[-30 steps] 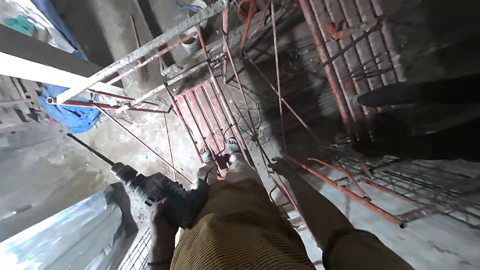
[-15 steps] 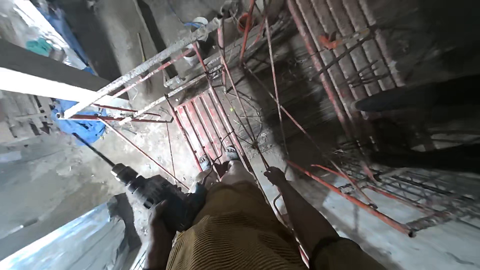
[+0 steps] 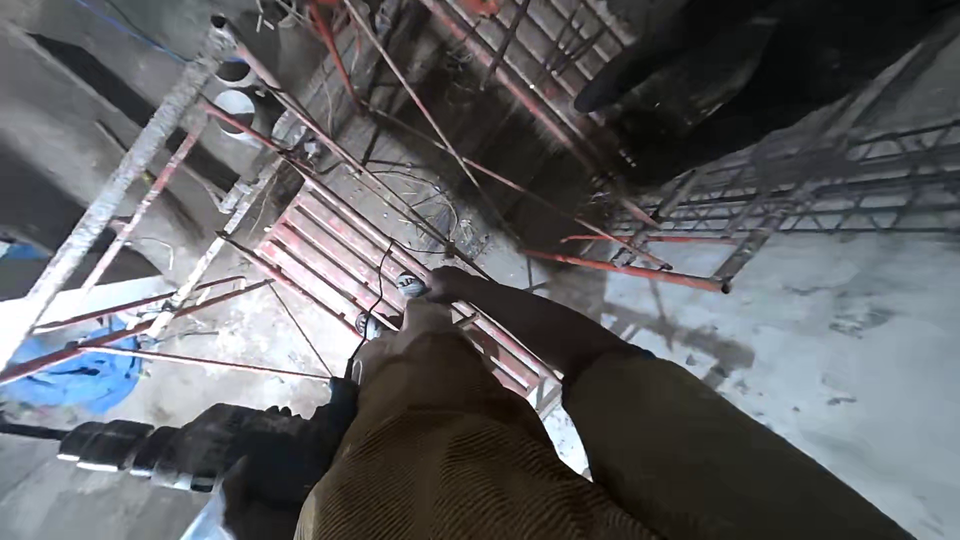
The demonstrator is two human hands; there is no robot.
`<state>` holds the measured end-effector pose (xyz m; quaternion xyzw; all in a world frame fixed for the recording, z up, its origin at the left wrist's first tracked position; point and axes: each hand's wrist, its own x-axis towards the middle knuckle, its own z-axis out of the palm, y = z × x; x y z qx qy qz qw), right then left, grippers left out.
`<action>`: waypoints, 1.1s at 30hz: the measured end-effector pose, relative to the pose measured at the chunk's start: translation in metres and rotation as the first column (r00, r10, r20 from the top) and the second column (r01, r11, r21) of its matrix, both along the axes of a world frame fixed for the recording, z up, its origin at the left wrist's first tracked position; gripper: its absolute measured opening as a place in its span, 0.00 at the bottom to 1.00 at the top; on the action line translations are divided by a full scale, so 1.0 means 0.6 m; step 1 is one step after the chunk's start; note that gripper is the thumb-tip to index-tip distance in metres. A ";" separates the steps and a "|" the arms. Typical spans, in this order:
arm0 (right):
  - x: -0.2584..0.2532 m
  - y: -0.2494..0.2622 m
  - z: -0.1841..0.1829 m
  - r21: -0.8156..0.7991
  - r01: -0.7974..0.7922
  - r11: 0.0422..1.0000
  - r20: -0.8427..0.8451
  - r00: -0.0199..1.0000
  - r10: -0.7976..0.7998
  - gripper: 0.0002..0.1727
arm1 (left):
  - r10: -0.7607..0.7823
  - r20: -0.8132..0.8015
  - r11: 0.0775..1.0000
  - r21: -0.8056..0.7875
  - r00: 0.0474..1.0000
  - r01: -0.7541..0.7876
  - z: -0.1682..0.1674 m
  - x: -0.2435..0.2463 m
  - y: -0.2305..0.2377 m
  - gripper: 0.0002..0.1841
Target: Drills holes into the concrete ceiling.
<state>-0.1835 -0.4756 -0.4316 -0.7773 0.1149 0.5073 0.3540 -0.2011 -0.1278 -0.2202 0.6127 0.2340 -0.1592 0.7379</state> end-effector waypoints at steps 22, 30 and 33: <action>-0.164 0.014 0.310 0.358 0.488 0.797 0.640 0.493 -0.589 0.05 | 0.065 -0.080 0.998 -0.009 0.995 -0.066 -0.021 0.009 0.106 0.23; -0.247 0.111 0.340 -0.041 0.965 0.257 0.298 0.258 -0.919 0.19 | 0.066 -0.067 0.998 0.021 0.996 -0.064 -0.028 0.025 0.163 0.34; -0.281 0.163 0.353 0.277 0.951 -0.138 0.108 -0.173 -0.979 0.20 | 0.032 -0.054 0.999 0.025 0.998 -0.031 -0.027 0.033 0.181 0.37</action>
